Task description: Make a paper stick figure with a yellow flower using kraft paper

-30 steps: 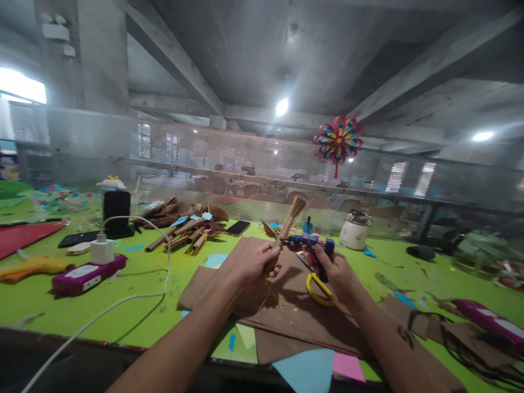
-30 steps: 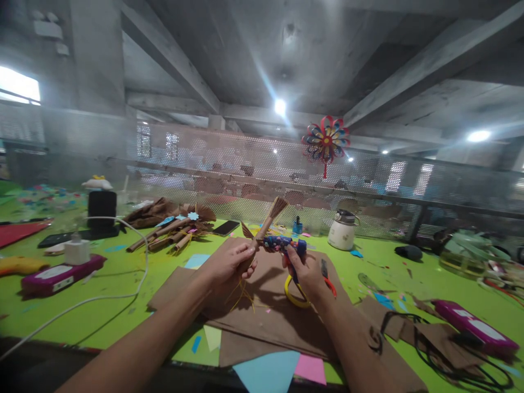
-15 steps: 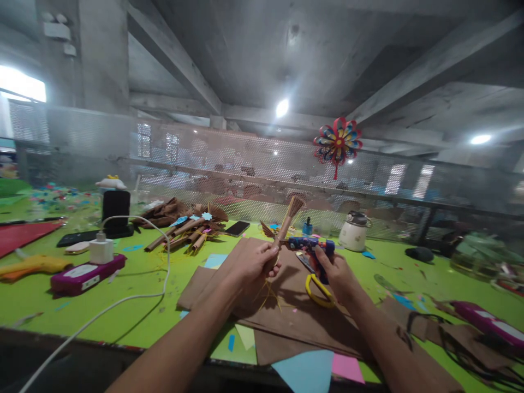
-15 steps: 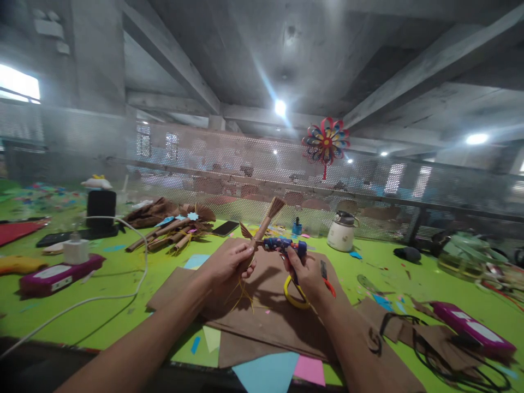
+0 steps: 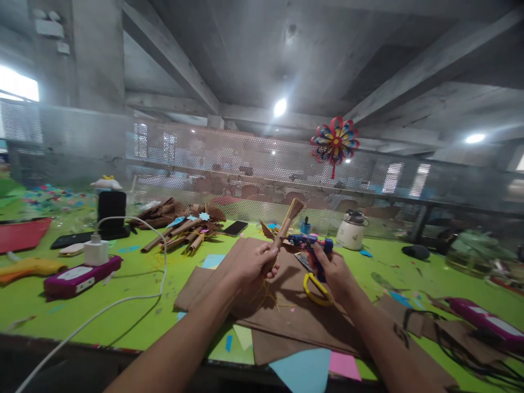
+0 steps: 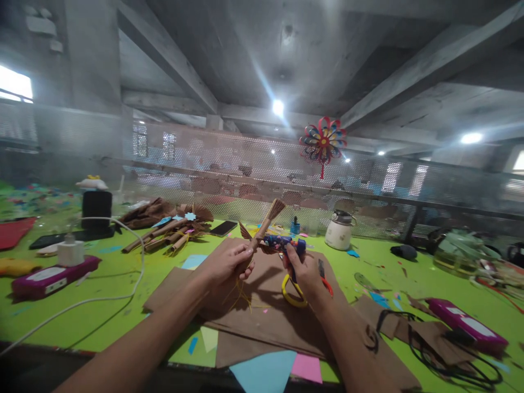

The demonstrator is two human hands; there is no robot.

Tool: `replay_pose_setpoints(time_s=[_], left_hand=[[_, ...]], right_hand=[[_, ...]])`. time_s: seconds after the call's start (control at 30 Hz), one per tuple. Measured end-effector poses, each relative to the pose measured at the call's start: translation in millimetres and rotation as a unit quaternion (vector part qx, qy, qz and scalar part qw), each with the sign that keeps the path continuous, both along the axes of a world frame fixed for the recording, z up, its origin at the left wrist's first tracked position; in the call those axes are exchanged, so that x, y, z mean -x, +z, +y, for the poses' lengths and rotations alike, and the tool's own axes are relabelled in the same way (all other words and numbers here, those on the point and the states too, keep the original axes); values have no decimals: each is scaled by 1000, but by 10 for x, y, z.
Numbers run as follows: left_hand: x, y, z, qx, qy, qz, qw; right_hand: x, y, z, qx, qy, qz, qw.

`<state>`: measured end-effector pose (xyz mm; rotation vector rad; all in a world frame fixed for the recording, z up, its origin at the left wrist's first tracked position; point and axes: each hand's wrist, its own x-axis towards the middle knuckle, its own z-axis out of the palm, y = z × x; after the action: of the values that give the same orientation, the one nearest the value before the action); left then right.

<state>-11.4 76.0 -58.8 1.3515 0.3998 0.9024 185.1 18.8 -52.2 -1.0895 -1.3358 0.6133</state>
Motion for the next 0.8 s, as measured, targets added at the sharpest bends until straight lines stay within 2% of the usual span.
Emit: replay_pose_setpoints(time_s=[0.23,0.43,0.67,0.8], left_hand=[[14,-2,10,2,2,-19,1000],[12,4,30,5,3,-1,1000],[13,8,2,-3,2,32,999],[22,28,-11,5,8,33,999]], right_hand=[[0,-9,-19,-11,26,10,1000],[-9,-39,4,-16,43,11,999],[-17,-14,12,5,12,-17,1000],[-25,-1,-11,1,25,-8,1000]])
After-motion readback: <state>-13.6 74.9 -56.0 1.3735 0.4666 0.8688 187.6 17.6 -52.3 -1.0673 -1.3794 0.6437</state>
